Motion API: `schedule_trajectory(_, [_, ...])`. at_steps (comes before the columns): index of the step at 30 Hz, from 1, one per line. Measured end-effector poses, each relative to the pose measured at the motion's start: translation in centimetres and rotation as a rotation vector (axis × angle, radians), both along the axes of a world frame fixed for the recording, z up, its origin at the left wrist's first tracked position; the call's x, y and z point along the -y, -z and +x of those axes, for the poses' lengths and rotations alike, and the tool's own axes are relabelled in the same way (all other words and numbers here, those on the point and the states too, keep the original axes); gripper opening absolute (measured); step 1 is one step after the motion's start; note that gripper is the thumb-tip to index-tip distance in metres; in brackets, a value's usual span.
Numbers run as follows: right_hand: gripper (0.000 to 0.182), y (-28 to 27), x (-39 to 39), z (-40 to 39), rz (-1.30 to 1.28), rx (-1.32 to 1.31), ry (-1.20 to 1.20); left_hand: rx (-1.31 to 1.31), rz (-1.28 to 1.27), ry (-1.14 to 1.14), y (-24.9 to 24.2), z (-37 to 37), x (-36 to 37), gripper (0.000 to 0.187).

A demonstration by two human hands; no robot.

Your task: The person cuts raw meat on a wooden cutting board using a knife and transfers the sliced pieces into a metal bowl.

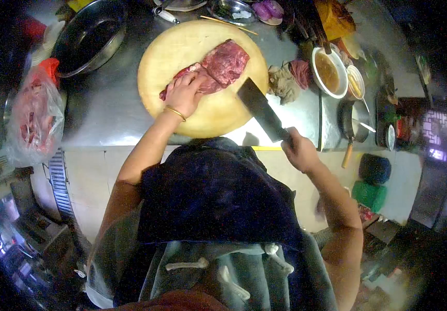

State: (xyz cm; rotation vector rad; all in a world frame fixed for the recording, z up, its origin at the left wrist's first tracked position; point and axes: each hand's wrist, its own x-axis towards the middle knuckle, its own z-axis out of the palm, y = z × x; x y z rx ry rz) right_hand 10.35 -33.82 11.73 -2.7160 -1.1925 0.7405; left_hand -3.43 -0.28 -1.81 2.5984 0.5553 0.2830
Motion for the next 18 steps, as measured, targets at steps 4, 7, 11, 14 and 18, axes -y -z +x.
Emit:
schedule_trajectory(4, [0.049, -0.5, 2.9, 0.7, 0.088, 0.212, -0.131, 0.006, 0.013, -0.019, -0.4, 0.2, 0.4, 0.048])
schedule_trajectory(7, [0.055, 0.5, 3.0, 1.2, -0.034, 0.259, -0.182, 0.032, -0.009, -0.025, -0.1, 0.3, 0.3, 0.045])
schedule_trajectory(11, [0.058, 6.1, -1.4, 4.6, 0.083, 0.205, -0.183, 0.465, -0.083, -0.081, -3.0, 0.0, 0.3, 0.026])
schedule_trajectory(14, [0.065, 11.2, -5.3, 8.1, 0.090, 0.395, -0.361, 0.603, -0.192, -0.068, -9.4, 0.7, 2.2, 0.024])
schedule_trajectory(18, [0.075, 3.8, -14.8, 1.8, 0.794, -0.527, -0.331, 1.270, -1.967, 0.357, -17.8, 2.6, 3.8, 0.038])
